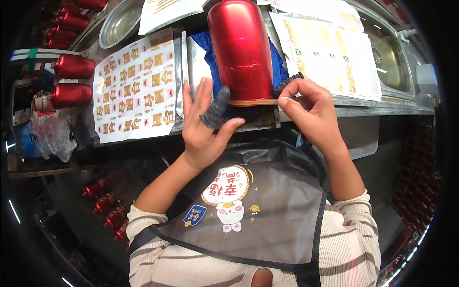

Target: The person applies gold stickers to red cylindrical bottles. They peel each sticker from a sheet, align it on the bottle, and smooth it down with their fingers. The person handles multiple bottles one at a time, repeating the process throughout the clip.

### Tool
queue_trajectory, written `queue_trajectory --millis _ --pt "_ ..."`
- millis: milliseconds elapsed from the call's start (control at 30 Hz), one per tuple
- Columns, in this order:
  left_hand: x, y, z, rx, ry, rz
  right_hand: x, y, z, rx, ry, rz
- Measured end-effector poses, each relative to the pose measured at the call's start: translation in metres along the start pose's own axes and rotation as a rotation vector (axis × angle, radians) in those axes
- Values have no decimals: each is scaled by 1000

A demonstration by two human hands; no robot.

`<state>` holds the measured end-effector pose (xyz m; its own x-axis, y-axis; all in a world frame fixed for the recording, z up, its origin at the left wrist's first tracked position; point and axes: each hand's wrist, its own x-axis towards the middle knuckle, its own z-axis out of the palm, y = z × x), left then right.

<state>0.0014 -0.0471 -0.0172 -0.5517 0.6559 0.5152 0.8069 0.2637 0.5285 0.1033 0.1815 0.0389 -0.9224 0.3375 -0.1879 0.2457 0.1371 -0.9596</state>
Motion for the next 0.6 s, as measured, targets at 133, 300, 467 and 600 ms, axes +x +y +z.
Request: queue_trajectory --millis 133,300,467,600 --pt "-12 1 -1 11 -46 0 -6 -4 2 37 28 -86" --pt "-5 3 1 72 -54 46 -3 2 3 62 44 -52" --pt "14 16 0 136 -48 94 0 6 4 74 52 -31" --pt "23 20 0 227 -56 198 3 8 4 86 36 -6"
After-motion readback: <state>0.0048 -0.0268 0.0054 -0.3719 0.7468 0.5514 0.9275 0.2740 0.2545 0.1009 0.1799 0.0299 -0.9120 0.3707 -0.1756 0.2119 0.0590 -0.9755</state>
